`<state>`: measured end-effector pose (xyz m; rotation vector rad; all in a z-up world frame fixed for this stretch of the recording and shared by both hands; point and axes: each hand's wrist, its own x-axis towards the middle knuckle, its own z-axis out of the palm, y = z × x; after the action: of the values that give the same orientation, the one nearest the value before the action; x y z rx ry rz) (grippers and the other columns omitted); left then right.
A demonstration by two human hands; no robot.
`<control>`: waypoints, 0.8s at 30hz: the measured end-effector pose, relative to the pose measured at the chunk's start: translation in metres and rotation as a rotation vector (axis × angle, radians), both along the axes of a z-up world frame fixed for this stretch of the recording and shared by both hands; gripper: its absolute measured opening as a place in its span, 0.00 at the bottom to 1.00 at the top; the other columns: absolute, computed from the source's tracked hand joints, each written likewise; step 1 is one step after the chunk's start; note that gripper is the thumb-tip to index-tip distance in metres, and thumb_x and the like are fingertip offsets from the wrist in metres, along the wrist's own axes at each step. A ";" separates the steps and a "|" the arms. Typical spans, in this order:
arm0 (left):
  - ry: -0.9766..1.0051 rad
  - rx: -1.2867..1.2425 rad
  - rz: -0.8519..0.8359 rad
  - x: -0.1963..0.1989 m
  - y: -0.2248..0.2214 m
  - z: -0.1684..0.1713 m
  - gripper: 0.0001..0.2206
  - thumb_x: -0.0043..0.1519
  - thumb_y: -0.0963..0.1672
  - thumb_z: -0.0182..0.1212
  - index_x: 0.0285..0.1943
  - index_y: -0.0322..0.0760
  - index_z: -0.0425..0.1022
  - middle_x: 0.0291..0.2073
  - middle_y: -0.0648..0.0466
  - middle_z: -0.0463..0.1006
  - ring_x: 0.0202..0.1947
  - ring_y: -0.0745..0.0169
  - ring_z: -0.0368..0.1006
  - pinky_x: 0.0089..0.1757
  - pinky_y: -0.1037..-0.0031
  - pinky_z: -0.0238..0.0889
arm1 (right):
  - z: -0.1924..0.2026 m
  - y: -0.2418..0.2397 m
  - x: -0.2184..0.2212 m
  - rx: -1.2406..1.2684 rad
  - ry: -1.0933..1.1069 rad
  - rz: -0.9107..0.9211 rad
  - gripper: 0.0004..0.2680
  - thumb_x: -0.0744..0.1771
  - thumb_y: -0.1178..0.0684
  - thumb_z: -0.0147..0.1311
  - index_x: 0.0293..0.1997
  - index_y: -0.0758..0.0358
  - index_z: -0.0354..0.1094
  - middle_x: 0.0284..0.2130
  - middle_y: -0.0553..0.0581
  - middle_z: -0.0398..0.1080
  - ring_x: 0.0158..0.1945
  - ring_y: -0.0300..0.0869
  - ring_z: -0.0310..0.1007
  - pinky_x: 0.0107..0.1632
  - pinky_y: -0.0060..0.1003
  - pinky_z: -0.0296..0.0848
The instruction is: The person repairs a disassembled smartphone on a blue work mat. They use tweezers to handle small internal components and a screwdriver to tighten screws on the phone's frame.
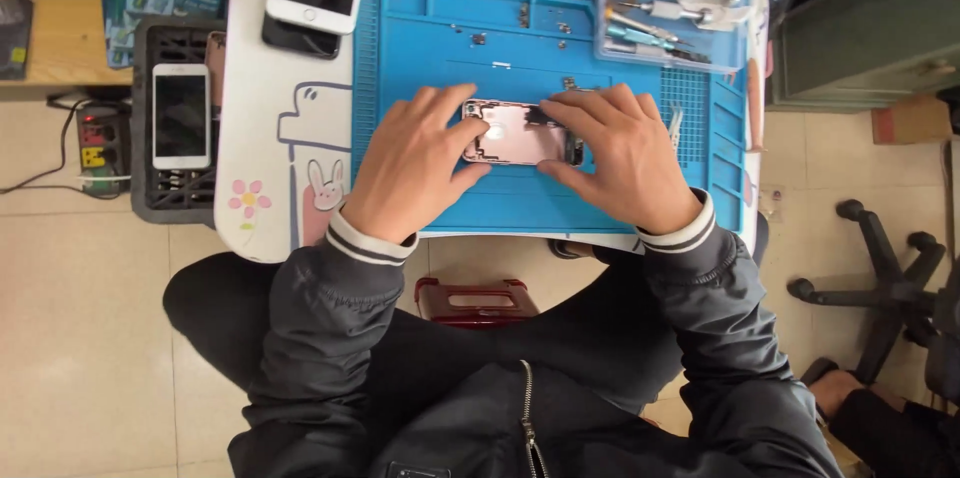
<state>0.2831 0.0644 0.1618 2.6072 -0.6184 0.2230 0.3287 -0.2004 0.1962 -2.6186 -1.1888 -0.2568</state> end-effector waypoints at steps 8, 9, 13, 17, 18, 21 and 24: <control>0.030 -0.086 -0.027 0.008 -0.003 0.004 0.21 0.51 0.41 0.79 0.52 0.36 0.78 0.49 0.47 0.74 0.48 0.39 0.77 0.42 0.50 0.72 | -0.007 0.008 0.004 0.022 -0.005 -0.037 0.24 0.59 0.49 0.76 0.60 0.60 0.75 0.46 0.56 0.70 0.44 0.49 0.63 0.45 0.43 0.62; 0.058 -0.127 -0.057 0.009 -0.004 0.006 0.23 0.49 0.38 0.80 0.54 0.35 0.76 0.44 0.47 0.74 0.46 0.37 0.78 0.40 0.49 0.71 | -0.007 0.008 0.003 0.001 -0.062 -0.043 0.23 0.60 0.47 0.76 0.59 0.58 0.75 0.45 0.53 0.69 0.43 0.46 0.62 0.46 0.41 0.61; 0.077 -0.135 -0.061 0.009 -0.005 0.015 0.27 0.49 0.38 0.81 0.56 0.36 0.73 0.41 0.48 0.73 0.42 0.39 0.79 0.40 0.50 0.72 | -0.001 0.008 -0.001 0.044 -0.033 -0.058 0.18 0.64 0.45 0.72 0.57 0.58 0.76 0.43 0.51 0.68 0.42 0.44 0.60 0.46 0.41 0.59; 0.122 -0.241 -0.102 0.004 -0.006 0.024 0.25 0.51 0.33 0.75 0.55 0.37 0.69 0.41 0.47 0.72 0.38 0.37 0.81 0.39 0.49 0.74 | -0.008 0.003 0.002 0.141 0.016 -0.048 0.06 0.68 0.55 0.67 0.50 0.55 0.79 0.37 0.47 0.68 0.38 0.42 0.59 0.42 0.38 0.58; 0.134 -0.290 -0.110 0.003 -0.005 0.027 0.24 0.52 0.31 0.73 0.54 0.37 0.68 0.41 0.47 0.71 0.36 0.36 0.81 0.37 0.49 0.75 | -0.007 0.004 0.004 0.185 0.041 -0.034 0.05 0.68 0.57 0.67 0.47 0.55 0.80 0.35 0.47 0.68 0.35 0.41 0.59 0.41 0.37 0.57; 0.096 -0.483 -0.153 0.001 -0.001 0.011 0.23 0.56 0.33 0.73 0.56 0.42 0.69 0.42 0.53 0.69 0.37 0.40 0.81 0.35 0.56 0.77 | 0.011 0.009 -0.002 0.333 0.196 -0.024 0.04 0.68 0.63 0.64 0.43 0.58 0.79 0.32 0.48 0.72 0.29 0.42 0.63 0.39 0.37 0.58; 0.062 -0.770 -0.122 -0.001 -0.002 0.018 0.25 0.63 0.36 0.72 0.66 0.39 0.66 0.47 0.47 0.71 0.44 0.37 0.82 0.42 0.58 0.80 | 0.007 0.004 -0.009 0.529 0.373 -0.068 0.06 0.69 0.66 0.59 0.44 0.61 0.76 0.28 0.53 0.73 0.24 0.43 0.65 0.37 0.39 0.65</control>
<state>0.2823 0.0626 0.1798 1.8246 -0.5302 0.2735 0.3195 -0.1964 0.2032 -2.1231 -0.7765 -0.0728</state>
